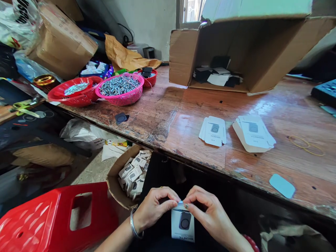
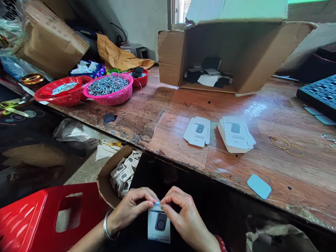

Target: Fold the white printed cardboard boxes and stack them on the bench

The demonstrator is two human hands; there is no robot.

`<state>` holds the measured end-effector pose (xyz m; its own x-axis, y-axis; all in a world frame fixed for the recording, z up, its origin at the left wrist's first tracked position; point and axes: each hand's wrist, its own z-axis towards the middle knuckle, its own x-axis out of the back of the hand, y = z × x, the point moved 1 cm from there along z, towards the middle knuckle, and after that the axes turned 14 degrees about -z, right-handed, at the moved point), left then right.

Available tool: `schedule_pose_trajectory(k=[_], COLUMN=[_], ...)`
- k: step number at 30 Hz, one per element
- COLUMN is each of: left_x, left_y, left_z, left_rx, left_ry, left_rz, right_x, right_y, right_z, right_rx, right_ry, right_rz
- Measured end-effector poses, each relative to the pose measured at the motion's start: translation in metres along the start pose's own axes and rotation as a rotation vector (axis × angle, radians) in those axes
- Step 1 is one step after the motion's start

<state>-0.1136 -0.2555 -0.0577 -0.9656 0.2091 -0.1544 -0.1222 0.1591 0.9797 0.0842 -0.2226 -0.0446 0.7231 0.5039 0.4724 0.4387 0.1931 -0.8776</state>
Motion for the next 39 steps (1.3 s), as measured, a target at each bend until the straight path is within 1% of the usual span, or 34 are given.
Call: schedule_pose_trajectory(k=[3, 5, 7, 11, 13, 15, 17, 20, 22, 24, 26, 27, 28, 29, 31, 32, 34, 36, 37, 38, 39], left_x=[0.001, -0.001, -0.005, -0.013, -0.015, -0.015, -0.015, -0.017, -0.020, -0.022, -0.016, -0.009, 0.002, 0.017, 0.057, 0.080, 0.126, 0.165, 0.179, 0.189, 0.195], left_y=[-0.002, -0.007, -0.014, -0.025, -0.029, -0.032, -0.034, -0.037, -0.041, -0.046, -0.048, -0.049, -0.048, -0.046, -0.041, -0.038, -0.032, -0.029, -0.028, -0.028, -0.028], left_z=[-0.005, -0.010, -0.015, -0.025, -0.028, -0.029, -0.028, -0.023, -0.020, -0.016, -0.011, -0.008, -0.004, 0.000, 0.009, 0.013, 0.018, 0.020, 0.019, 0.018, 0.018], left_rx=[-0.062, -0.071, -0.061, -0.058, -0.056, -0.041, -0.011, 0.051, 0.080, 0.104, 0.130, 0.135, 0.126, 0.107, 0.034, 0.012, -0.009, 0.009, 0.025, 0.042, 0.057], left_ry=[0.002, 0.025, 0.046, 0.073, 0.083, 0.098, 0.110, 0.127, 0.156, 0.211, 0.298, 0.356, 0.434, 0.522, 0.760, 0.827, 0.923, 0.989, 1.010, 1.025, 1.031], left_rz=[0.056, 0.070, 0.042, -0.010, -0.028, -0.040, -0.002, 0.063, 0.033, -0.035, -0.092, -0.104, -0.099, -0.080, -0.014, 0.009, 0.050, 0.098, 0.118, 0.135, 0.145], right_x=[0.001, 0.000, -0.002, -0.009, -0.013, -0.016, -0.018, -0.020, -0.021, -0.020, -0.013, -0.005, 0.004, 0.016, 0.043, 0.058, 0.085, 0.105, 0.112, 0.116, 0.119], right_y=[0.004, 0.009, 0.014, 0.019, 0.019, 0.019, 0.021, 0.025, 0.026, 0.023, 0.016, 0.012, 0.008, 0.005, 0.002, 0.003, 0.012, 0.026, 0.034, 0.041, 0.048], right_z=[-0.006, -0.009, -0.013, -0.020, -0.022, -0.022, -0.021, -0.016, -0.013, -0.010, -0.004, 0.000, 0.006, 0.014, 0.032, 0.042, 0.064, 0.083, 0.091, 0.097, 0.102], right_rx=[0.066, 0.085, 0.072, -0.001, 0.001, 0.022, 0.024, -0.017, -0.023, 0.041, 0.168, 0.240, 0.308, 0.365, 0.429, 0.438, 0.428, 0.359, 0.324, 0.299, 0.284], right_ry=[-0.028, -0.032, -0.026, 0.014, 0.039, 0.060, 0.081, 0.107, 0.104, 0.093, 0.136, 0.193, 0.272, 0.362, 0.503, 0.541, 0.608, 0.649, 0.648, 0.637, 0.619], right_rz=[0.005, 0.014, 0.036, 0.083, 0.086, 0.076, 0.052, -0.006, -0.063, -0.133, -0.224, -0.277, -0.336, -0.400, -0.547, -0.635, -0.800, -0.938, -0.997, -1.043, -1.080])
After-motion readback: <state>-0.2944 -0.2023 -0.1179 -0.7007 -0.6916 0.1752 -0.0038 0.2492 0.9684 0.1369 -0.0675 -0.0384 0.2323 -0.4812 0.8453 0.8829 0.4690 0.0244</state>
